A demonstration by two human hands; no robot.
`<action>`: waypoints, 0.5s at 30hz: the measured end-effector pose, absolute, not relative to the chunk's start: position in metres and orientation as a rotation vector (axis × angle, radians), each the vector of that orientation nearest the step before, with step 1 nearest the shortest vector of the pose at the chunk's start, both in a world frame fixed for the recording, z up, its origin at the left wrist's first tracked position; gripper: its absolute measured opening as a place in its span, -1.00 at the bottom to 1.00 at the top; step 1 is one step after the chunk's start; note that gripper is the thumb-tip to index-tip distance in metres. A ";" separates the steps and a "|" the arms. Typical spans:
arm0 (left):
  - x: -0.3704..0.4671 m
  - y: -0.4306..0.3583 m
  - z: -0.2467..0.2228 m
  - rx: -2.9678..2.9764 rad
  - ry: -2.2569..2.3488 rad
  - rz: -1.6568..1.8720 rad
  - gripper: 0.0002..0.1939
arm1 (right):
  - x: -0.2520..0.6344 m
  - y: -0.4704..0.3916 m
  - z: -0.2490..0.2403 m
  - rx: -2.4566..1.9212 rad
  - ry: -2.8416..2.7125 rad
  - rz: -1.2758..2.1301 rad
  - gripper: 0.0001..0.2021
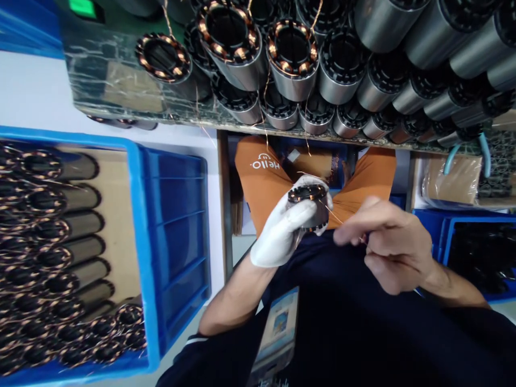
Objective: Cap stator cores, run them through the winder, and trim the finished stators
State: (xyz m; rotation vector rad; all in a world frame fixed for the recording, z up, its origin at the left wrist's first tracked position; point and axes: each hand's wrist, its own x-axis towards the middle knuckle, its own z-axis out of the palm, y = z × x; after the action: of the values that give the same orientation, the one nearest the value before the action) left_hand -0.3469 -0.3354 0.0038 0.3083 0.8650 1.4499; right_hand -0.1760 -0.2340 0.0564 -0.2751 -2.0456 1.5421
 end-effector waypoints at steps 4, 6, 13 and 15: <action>-0.344 -0.338 -0.002 0.214 0.901 1.426 -0.28 | -0.181 -0.247 0.052 -0.163 -2.267 1.596 -0.76; -0.345 -0.338 -0.005 0.231 0.960 1.504 -0.39 | -0.170 -0.250 0.050 -0.093 -2.434 1.665 -0.72; -0.350 -0.341 0.011 0.993 1.602 1.503 -0.48 | -0.149 -0.224 0.061 -0.742 -2.127 1.834 -0.82; -0.347 -0.343 0.020 1.070 1.578 1.458 -0.28 | -0.164 -0.217 0.059 -0.854 -1.989 1.851 -0.78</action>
State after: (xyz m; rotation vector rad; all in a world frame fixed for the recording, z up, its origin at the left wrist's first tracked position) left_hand -0.3466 -0.3429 0.0198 1.0699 1.5782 1.4578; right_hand -0.1637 -0.2167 0.0592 -0.8538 -1.9889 1.8512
